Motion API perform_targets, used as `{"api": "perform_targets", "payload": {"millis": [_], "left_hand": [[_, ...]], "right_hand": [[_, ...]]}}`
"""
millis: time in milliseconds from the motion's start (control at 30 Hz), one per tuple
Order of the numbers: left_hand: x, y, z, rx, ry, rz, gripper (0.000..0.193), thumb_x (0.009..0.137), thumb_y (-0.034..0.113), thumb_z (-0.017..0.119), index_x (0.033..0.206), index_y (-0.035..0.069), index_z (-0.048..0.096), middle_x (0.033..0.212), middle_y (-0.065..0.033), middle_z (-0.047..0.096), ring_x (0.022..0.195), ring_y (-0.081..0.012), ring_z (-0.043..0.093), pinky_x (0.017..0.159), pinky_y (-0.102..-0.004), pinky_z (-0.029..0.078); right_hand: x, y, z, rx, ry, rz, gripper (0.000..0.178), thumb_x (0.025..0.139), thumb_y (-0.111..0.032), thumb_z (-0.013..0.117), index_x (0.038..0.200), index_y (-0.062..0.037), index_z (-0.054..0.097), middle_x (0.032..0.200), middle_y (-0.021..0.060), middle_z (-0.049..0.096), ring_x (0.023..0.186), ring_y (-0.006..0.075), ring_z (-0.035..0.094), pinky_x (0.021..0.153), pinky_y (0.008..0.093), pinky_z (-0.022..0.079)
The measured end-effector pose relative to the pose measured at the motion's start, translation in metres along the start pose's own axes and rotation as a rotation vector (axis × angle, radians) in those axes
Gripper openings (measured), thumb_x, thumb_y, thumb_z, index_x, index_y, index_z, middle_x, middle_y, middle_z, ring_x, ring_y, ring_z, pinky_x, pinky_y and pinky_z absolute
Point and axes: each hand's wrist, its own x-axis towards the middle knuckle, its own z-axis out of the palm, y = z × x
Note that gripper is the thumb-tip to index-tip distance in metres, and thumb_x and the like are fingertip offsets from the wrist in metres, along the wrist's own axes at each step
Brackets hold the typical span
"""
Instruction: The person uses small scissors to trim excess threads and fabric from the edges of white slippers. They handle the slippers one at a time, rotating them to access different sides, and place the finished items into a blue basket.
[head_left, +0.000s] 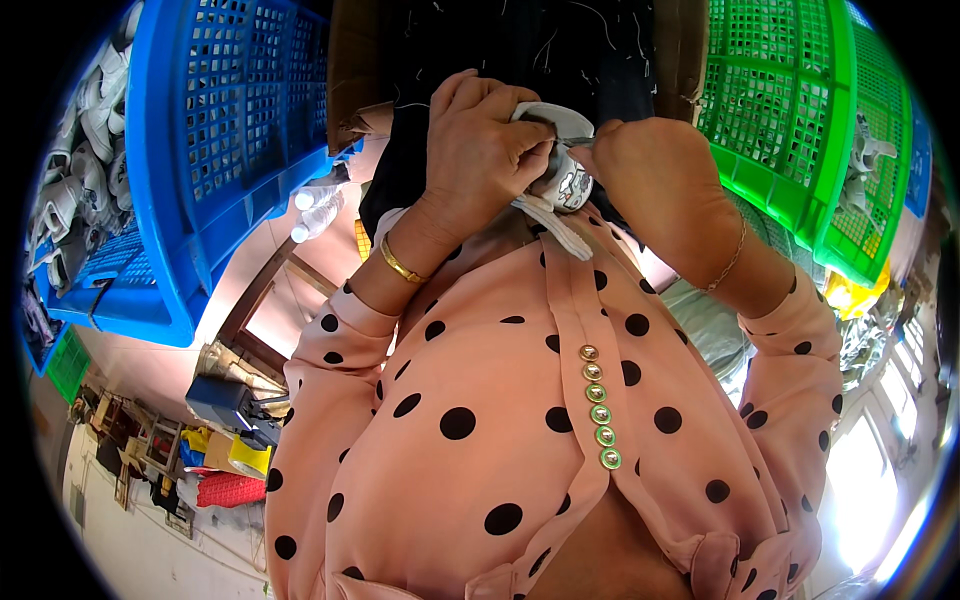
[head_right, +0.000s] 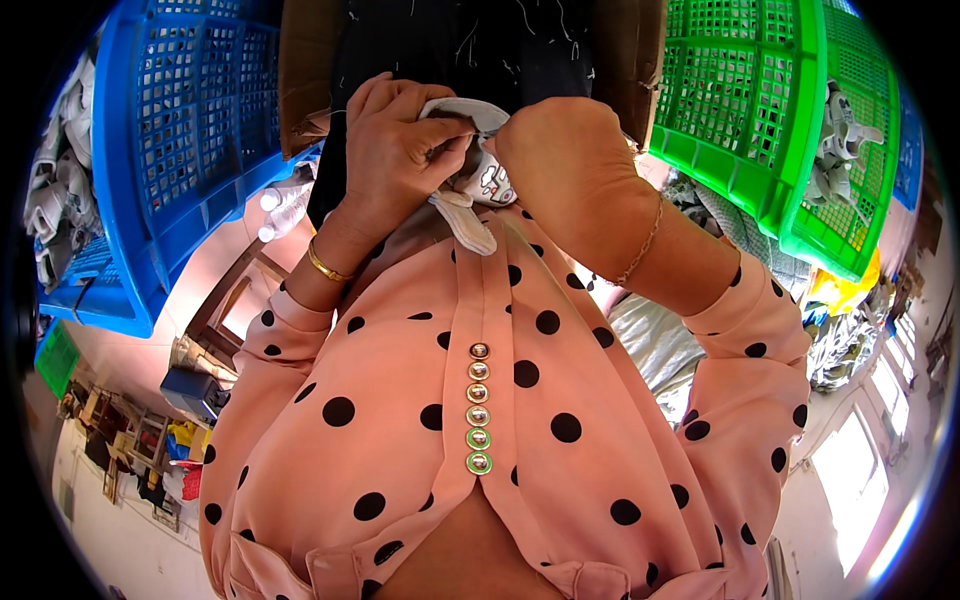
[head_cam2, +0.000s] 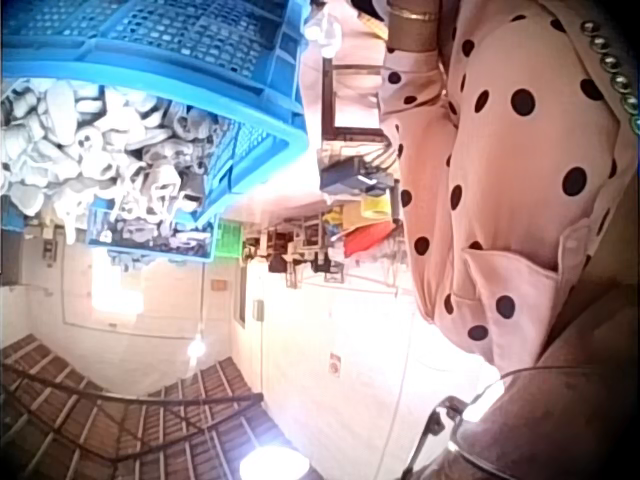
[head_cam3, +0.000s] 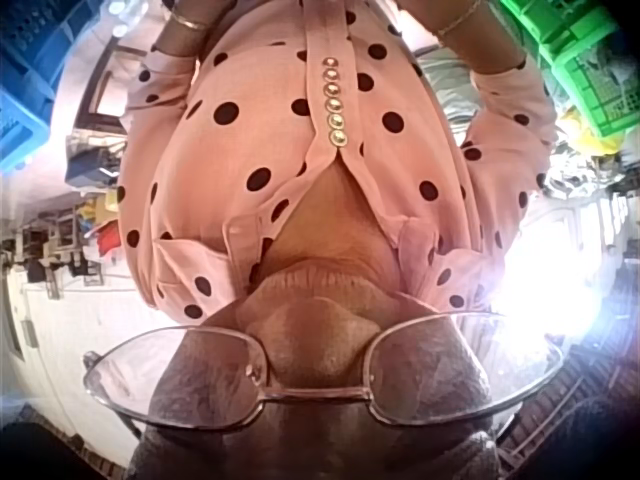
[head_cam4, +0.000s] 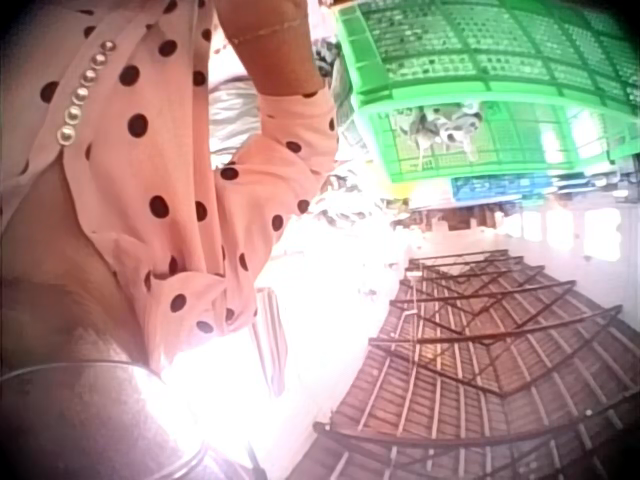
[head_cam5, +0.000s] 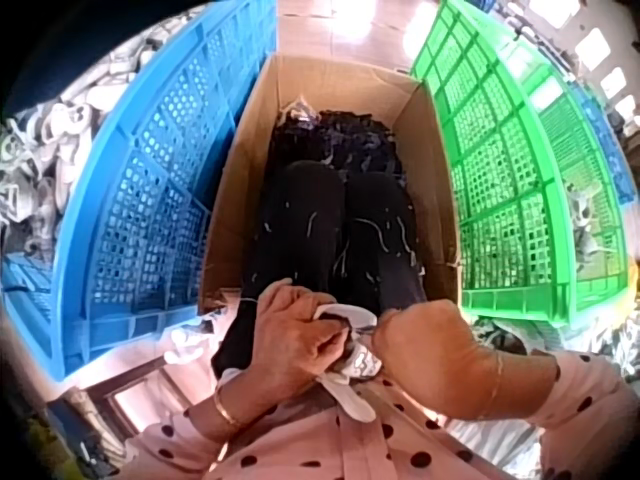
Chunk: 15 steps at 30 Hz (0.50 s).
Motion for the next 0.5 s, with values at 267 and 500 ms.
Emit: {"api": "perform_targets", "payload": {"millis": [267,500], "left_hand": [[-0.0007,-0.0003,0.0,0.011,0.001,0.001,0.006,0.071,0.019,0.072,0.075,0.016,0.075,0.097,0.0004,0.068,0.096,-0.0191,0.058,0.104,-0.0425,0.035],[-0.002,-0.0007,-0.0002,0.013,0.01,0.01,0.006,0.071,0.019,0.071,0.074,0.016,0.075,0.097,0.0003,0.068,0.096,-0.0194,0.058,0.104,-0.043,0.035]], "right_hand": [[0.0007,-0.0033,0.0047,-0.059,0.016,-0.008,0.028,0.093,-0.028,0.059,0.073,-0.011,0.068,0.065,0.006,0.06,0.059,0.0213,0.065,0.047,0.0308,0.046],[-0.0019,0.0029,0.0071,0.032,0.033,-0.007,0.016,0.079,-0.029,0.073,0.088,-0.0152,0.074,0.066,0.0045,0.062,0.063,0.022,0.066,0.051,0.0329,0.048]]}}
